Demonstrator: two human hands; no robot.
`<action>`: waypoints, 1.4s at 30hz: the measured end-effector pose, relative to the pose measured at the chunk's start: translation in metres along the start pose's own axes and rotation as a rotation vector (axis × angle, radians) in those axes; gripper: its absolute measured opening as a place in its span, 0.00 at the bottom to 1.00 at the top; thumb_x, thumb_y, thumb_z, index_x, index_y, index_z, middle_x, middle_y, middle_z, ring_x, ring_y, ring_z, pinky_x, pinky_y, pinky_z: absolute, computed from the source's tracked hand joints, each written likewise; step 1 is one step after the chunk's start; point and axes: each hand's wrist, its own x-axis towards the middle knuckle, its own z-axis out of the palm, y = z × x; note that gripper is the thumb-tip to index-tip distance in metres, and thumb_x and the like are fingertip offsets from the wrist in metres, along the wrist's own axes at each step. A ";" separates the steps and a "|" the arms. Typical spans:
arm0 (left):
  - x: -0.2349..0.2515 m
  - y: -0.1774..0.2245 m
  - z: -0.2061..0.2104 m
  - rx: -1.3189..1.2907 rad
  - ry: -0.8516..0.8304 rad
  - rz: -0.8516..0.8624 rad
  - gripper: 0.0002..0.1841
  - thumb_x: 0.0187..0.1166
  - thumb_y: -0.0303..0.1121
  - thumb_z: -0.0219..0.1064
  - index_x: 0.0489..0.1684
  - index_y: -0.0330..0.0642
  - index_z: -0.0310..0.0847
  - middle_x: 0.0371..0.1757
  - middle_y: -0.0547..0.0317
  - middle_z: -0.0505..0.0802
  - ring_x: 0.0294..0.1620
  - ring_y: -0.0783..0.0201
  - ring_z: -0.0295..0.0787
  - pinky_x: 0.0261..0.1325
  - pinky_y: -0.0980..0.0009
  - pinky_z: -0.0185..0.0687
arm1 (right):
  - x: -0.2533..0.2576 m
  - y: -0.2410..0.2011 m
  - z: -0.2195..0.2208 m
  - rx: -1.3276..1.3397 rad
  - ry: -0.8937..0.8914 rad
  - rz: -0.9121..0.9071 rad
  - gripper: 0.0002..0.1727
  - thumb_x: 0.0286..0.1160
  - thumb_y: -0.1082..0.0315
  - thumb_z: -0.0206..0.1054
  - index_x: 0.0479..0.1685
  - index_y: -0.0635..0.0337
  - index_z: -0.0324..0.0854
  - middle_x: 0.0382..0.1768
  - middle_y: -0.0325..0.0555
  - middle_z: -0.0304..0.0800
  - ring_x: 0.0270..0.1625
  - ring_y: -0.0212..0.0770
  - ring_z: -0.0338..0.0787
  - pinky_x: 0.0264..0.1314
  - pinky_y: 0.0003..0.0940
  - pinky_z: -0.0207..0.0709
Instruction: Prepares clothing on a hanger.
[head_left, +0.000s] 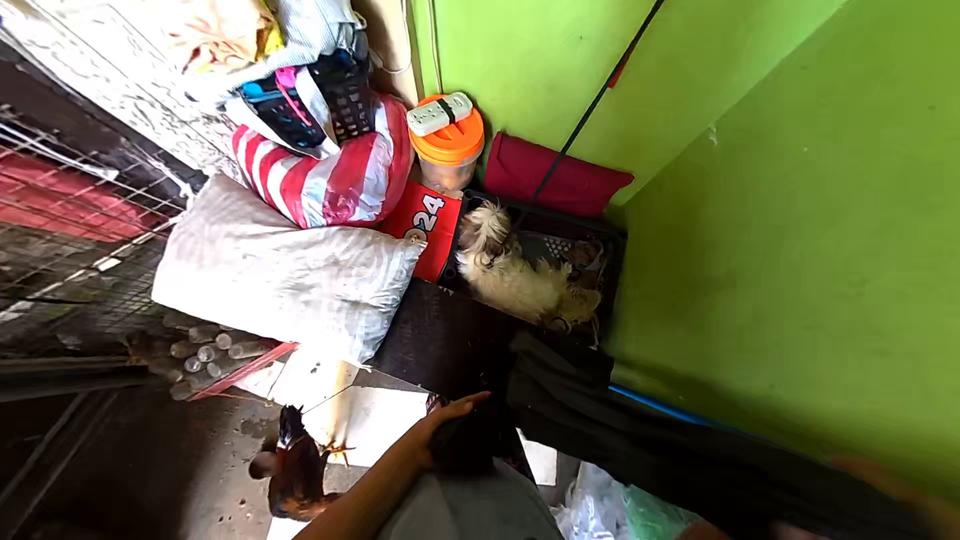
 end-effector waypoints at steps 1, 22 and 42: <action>0.000 -0.004 0.001 -0.034 0.011 0.025 0.30 0.75 0.50 0.70 0.77 0.49 0.77 0.58 0.57 0.95 0.55 0.63 0.94 0.55 0.65 0.91 | 0.014 -0.010 -0.016 0.013 -0.026 0.030 0.13 0.88 0.55 0.57 0.50 0.43 0.89 0.33 0.19 0.94 0.37 0.13 0.91 0.44 0.10 0.81; 0.000 0.035 0.115 1.055 0.328 0.656 0.33 0.65 0.38 0.80 0.72 0.37 0.76 0.45 0.65 0.90 0.45 0.77 0.85 0.53 0.76 0.82 | 0.052 0.067 0.016 -0.267 -0.823 0.035 0.08 0.82 0.70 0.65 0.49 0.67 0.84 0.45 0.49 0.92 0.51 0.26 0.90 0.60 0.17 0.81; -0.123 0.132 0.078 1.259 0.814 1.161 0.07 0.74 0.32 0.72 0.35 0.38 0.92 0.54 0.58 0.88 0.59 0.77 0.81 0.63 0.79 0.77 | 0.077 0.100 0.112 -0.684 -0.707 0.204 0.16 0.71 0.76 0.73 0.56 0.74 0.79 0.49 0.62 0.89 0.51 0.49 0.91 0.57 0.45 0.84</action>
